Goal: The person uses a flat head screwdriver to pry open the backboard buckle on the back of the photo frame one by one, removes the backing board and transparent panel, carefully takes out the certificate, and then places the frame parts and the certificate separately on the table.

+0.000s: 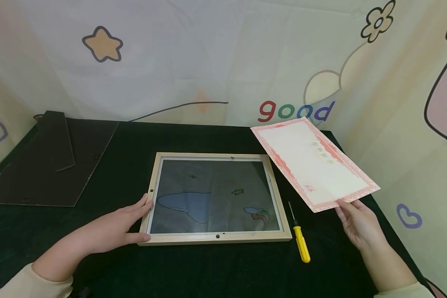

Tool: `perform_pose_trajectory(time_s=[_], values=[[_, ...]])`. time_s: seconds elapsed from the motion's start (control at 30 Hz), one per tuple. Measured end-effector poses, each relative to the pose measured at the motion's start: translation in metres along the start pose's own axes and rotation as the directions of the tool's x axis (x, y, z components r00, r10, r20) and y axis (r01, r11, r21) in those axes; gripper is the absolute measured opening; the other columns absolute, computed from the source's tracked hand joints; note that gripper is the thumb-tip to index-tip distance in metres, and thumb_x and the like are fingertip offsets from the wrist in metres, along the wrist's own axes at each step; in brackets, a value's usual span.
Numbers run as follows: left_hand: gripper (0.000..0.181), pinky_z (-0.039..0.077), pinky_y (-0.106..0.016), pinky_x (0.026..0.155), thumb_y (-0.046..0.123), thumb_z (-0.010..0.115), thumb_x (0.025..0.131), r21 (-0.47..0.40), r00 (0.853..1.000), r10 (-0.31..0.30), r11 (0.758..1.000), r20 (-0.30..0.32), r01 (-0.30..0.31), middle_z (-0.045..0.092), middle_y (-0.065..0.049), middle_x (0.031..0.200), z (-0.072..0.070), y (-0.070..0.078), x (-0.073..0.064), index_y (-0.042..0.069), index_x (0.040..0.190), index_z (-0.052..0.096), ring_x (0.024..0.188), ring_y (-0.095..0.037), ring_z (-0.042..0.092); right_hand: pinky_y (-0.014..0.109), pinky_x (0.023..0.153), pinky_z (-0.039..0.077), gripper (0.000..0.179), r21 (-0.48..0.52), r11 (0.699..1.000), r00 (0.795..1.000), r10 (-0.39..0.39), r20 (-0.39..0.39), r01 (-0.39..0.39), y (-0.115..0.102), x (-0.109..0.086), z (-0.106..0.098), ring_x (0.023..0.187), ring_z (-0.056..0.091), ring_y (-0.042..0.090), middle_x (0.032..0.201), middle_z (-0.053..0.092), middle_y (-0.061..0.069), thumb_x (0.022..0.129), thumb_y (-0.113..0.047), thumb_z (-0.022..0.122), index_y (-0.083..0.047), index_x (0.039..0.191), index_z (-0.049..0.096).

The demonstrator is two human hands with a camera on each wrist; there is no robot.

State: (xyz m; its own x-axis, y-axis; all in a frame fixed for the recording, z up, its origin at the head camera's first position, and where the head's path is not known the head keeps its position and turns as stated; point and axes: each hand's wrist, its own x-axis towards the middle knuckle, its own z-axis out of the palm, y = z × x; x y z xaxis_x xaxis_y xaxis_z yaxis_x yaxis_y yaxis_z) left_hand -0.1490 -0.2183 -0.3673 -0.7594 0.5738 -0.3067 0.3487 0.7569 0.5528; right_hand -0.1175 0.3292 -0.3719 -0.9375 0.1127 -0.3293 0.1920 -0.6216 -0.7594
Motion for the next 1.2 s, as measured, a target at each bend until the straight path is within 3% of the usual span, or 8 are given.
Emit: perform_pose_trajectory(time_s=[0.53,0.9,1.03,1.2], values=[[0.090,0.036,-0.056,0.096,0.055,0.060,0.083,-0.002,1.000,-0.009,1.000,0.006,0.009,0.011,-0.021,0.152,-0.001,0.001,0.000,0.006,0.148,0.021,0.131,-0.041,0.030,0.021,0.077,0.050,0.023,0.072,0.997,0.998,-0.016,-0.059,0.020,-0.008,0.004,-0.016,0.089,0.067,0.017,0.095,0.067,0.006,0.090,0.002,0.056,-0.013,0.107,0.057],[0.090,0.036,-0.056,0.096,0.053,0.061,0.083,-0.018,1.000,-0.012,1.000,0.000,0.012,0.012,-0.021,0.152,-0.001,0.003,-0.001,0.006,0.148,0.021,0.131,-0.041,0.031,0.023,0.077,0.050,0.059,0.111,0.994,0.993,0.012,-0.118,0.001,-0.009,0.005,-0.016,0.090,0.067,0.017,0.095,0.064,0.005,0.091,0.001,0.056,-0.028,0.135,0.029],[0.091,0.036,-0.056,0.096,0.055,0.061,0.083,-0.018,1.000,-0.011,1.000,0.003,0.011,0.011,-0.020,0.153,-0.001,0.002,0.000,0.007,0.148,0.021,0.132,-0.040,0.030,0.023,0.078,0.050,0.078,0.121,0.993,0.994,0.002,-0.113,0.012,-0.011,0.008,-0.012,0.091,0.067,0.017,0.096,0.065,0.004,0.090,0.002,0.056,-0.033,0.146,0.015],[0.090,0.037,-0.055,0.096,0.053,0.062,0.083,-0.025,1.000,-0.014,1.000,-0.002,0.014,0.011,-0.020,0.153,-0.002,0.002,0.000,0.007,0.148,0.020,0.132,-0.040,0.031,0.025,0.079,0.050,0.083,0.107,0.994,0.997,-0.022,-0.076,0.030,-0.015,0.016,-0.007,0.089,0.067,0.018,0.096,0.066,0.004,0.090,0.003,0.055,-0.032,0.149,0.008]])
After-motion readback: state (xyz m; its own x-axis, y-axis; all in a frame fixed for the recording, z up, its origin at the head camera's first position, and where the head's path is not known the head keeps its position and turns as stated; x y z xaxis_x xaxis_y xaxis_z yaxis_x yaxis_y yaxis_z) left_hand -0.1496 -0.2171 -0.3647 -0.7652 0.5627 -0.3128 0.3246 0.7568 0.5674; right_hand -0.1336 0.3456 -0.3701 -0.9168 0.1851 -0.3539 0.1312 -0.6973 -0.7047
